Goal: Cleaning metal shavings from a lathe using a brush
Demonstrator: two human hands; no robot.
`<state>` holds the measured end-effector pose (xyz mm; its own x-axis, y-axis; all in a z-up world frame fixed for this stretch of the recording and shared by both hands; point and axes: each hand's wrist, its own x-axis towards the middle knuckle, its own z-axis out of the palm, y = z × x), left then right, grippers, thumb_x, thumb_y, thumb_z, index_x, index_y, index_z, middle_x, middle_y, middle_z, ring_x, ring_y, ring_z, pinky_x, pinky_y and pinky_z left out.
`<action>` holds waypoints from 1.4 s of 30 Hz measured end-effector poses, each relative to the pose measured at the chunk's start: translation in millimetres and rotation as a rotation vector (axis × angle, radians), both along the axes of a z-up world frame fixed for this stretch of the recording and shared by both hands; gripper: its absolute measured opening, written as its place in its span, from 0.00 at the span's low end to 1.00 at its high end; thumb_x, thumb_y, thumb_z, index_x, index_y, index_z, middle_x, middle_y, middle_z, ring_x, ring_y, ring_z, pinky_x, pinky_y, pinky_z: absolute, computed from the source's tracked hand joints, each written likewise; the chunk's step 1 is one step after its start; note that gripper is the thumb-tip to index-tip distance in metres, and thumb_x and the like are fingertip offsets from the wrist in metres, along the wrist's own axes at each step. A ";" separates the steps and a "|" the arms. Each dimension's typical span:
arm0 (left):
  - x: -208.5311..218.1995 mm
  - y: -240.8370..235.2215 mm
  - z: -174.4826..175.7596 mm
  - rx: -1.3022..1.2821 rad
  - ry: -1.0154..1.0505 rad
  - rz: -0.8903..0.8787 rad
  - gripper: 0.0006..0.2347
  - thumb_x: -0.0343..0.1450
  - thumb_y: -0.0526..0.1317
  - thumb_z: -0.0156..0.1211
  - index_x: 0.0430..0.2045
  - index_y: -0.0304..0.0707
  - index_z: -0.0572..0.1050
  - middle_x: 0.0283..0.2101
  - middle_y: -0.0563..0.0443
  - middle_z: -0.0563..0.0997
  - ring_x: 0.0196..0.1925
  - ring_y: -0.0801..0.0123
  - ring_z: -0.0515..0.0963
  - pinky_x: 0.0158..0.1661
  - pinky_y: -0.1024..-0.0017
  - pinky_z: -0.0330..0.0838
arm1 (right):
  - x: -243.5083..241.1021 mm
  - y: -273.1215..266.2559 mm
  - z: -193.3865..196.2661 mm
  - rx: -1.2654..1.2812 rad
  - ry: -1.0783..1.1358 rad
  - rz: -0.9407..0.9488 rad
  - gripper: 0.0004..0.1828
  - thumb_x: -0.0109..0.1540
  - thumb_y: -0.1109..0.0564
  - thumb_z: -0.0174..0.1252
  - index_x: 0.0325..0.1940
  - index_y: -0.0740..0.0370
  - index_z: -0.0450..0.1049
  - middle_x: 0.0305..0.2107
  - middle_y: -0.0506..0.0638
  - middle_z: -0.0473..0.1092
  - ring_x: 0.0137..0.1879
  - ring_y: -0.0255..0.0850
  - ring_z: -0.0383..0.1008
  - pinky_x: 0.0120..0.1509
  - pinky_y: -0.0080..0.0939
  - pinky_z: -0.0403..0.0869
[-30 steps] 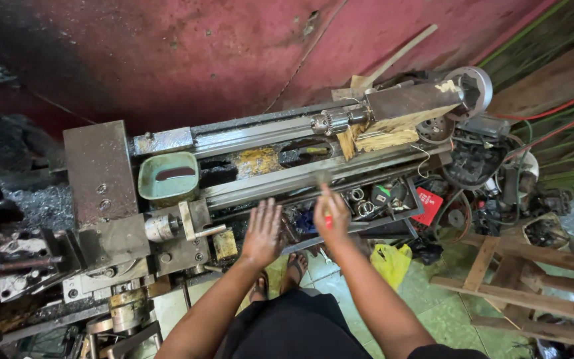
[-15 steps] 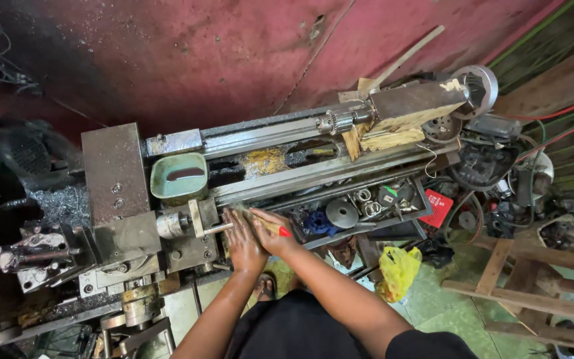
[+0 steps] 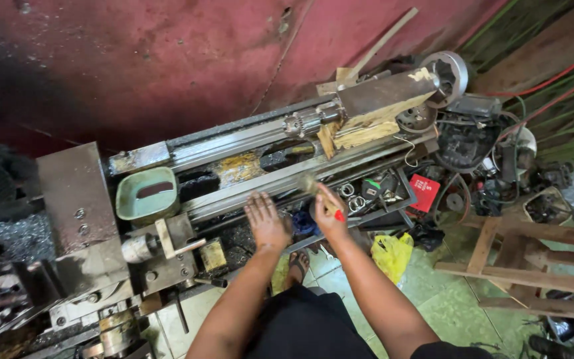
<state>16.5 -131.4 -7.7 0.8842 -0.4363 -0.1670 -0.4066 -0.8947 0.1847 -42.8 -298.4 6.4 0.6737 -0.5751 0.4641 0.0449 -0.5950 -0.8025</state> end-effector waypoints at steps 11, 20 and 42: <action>-9.2 -134.2 23.1 0.022 -0.091 -0.549 0.40 0.68 0.46 0.54 0.75 0.31 0.42 0.78 0.36 0.46 0.80 0.46 0.42 0.76 0.52 0.32 | -23.4 -128.2 -15.6 0.009 -0.007 -0.203 0.17 0.65 0.65 0.59 0.58 0.64 0.80 0.42 0.64 0.78 0.50 0.56 0.80 0.53 0.48 0.79; -6.1 -102.0 13.7 -0.528 -0.279 -0.883 0.34 0.57 0.40 0.68 0.62 0.39 0.70 0.67 0.37 0.71 0.70 0.47 0.70 0.71 0.52 0.57 | -31.4 -156.5 -11.0 -0.271 -0.092 -0.275 0.19 0.63 0.69 0.59 0.59 0.69 0.78 0.42 0.62 0.76 0.49 0.56 0.79 0.52 0.48 0.78; -21.7 102.4 -54.1 -0.555 -0.512 0.077 0.43 0.59 0.39 0.68 0.64 0.03 0.53 0.71 0.07 0.49 0.72 0.15 0.49 0.71 0.40 0.49 | 38.5 159.1 -1.1 0.309 0.094 0.631 0.19 0.61 0.62 0.62 0.57 0.58 0.81 0.48 0.54 0.80 0.54 0.45 0.80 0.57 0.40 0.78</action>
<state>-5.3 -29.1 -61.8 0.8238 -0.2702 0.4984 -0.5024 -0.7551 0.4211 -4.3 -139.3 5.3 0.9510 -0.1576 0.2661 0.2283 -0.2227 -0.9478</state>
